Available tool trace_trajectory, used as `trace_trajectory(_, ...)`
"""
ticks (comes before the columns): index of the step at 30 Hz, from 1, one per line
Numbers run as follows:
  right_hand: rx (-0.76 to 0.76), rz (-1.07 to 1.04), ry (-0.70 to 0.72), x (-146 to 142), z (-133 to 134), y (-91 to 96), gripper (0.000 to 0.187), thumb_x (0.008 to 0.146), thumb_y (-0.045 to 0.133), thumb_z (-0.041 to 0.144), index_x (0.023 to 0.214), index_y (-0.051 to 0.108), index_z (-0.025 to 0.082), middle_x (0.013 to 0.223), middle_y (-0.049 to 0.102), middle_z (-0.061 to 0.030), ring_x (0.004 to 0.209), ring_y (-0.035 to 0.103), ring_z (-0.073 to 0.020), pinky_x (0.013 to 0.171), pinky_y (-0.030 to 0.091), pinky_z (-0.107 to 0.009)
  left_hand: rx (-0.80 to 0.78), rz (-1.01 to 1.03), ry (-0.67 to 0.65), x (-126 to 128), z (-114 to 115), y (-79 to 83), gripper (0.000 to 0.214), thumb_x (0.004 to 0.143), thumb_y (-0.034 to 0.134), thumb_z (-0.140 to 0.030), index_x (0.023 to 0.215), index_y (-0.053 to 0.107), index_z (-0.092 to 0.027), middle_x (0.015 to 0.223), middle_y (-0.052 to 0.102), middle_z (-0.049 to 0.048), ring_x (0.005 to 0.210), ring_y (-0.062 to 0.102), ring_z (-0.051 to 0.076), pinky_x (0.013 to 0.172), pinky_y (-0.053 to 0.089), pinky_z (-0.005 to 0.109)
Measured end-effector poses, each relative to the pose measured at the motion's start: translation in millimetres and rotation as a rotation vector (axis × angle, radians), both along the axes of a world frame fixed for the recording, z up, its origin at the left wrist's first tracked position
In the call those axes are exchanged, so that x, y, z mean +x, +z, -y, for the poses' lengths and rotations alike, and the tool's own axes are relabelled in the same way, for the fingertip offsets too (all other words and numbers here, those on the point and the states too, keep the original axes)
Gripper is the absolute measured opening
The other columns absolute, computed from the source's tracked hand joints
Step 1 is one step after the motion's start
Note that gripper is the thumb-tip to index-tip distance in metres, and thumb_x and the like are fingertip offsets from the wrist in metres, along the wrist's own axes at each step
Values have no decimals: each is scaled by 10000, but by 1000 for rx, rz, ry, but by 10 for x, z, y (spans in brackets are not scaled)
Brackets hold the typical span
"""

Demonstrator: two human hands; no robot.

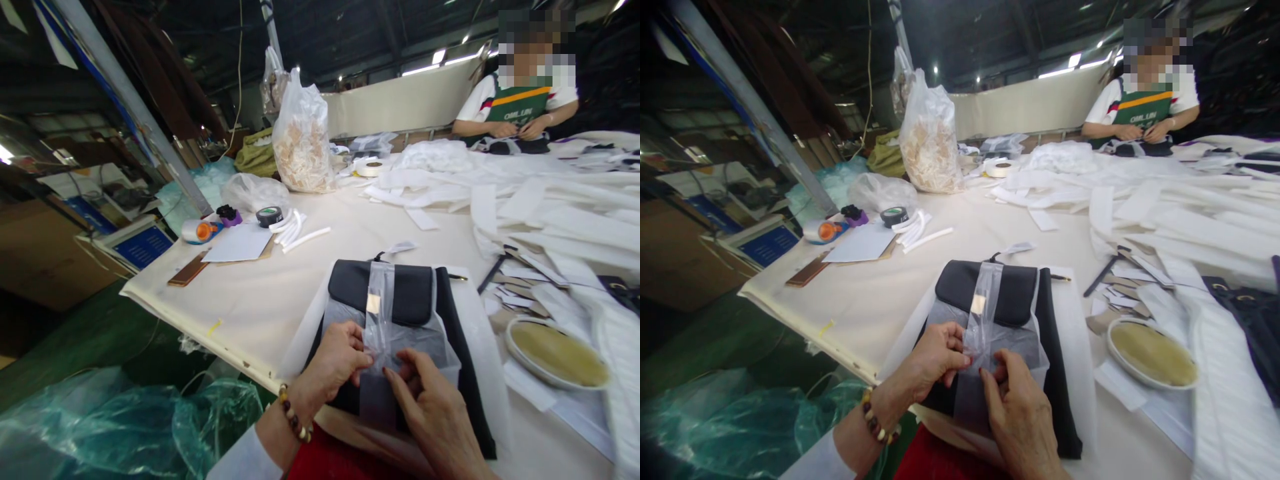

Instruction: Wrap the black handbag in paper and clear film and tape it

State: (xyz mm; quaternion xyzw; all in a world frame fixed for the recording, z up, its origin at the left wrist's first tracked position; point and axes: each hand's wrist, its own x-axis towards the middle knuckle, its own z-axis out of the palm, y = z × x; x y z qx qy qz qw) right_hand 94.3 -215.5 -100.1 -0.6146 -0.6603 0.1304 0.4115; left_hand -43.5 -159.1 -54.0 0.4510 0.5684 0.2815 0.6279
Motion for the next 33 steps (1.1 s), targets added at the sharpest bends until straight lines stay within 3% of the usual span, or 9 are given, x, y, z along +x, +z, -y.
trace_trajectory(7,153,92,7,-13,-24,87,260,883,406,381,881,549,164,650,594,-22,481,579,-128,452,483,-220,-8,95,43,-37,52,-105,151,573,481,-17,667,490,-134,569,574,-51,259,371,12,266,202,133)
trace_trajectory(12,244,137,58,-52,-9,123,171,891,405,253,887,550,163,704,604,-42,596,616,-136,542,508,-216,-47,97,-3,-85,54,-36,177,563,436,-32,679,523,-134,408,488,-71,256,391,46,271,218,130)
trace_trajectory(17,258,214,133,-110,-11,93,190,885,417,193,983,571,143,828,634,-79,668,646,-138,538,514,-191,-109,75,-90,-153,92,39,203,540,411,-37,671,533,-132,357,470,-67,258,419,67,263,232,129)
trace_trajectory(26,221,177,102,-141,5,46,219,873,421,202,1004,581,129,872,623,-98,727,652,-155,587,539,-222,-116,109,-138,-161,132,31,171,541,493,-54,686,545,-127,415,505,-71,270,414,47,275,247,124)
trace_trajectory(33,192,98,63,-185,-10,66,195,860,437,215,959,597,163,858,627,-82,732,646,-157,618,543,-244,-93,16,-72,-92,131,18,102,710,436,-122,633,496,-153,291,399,-81,232,372,60,262,211,125)
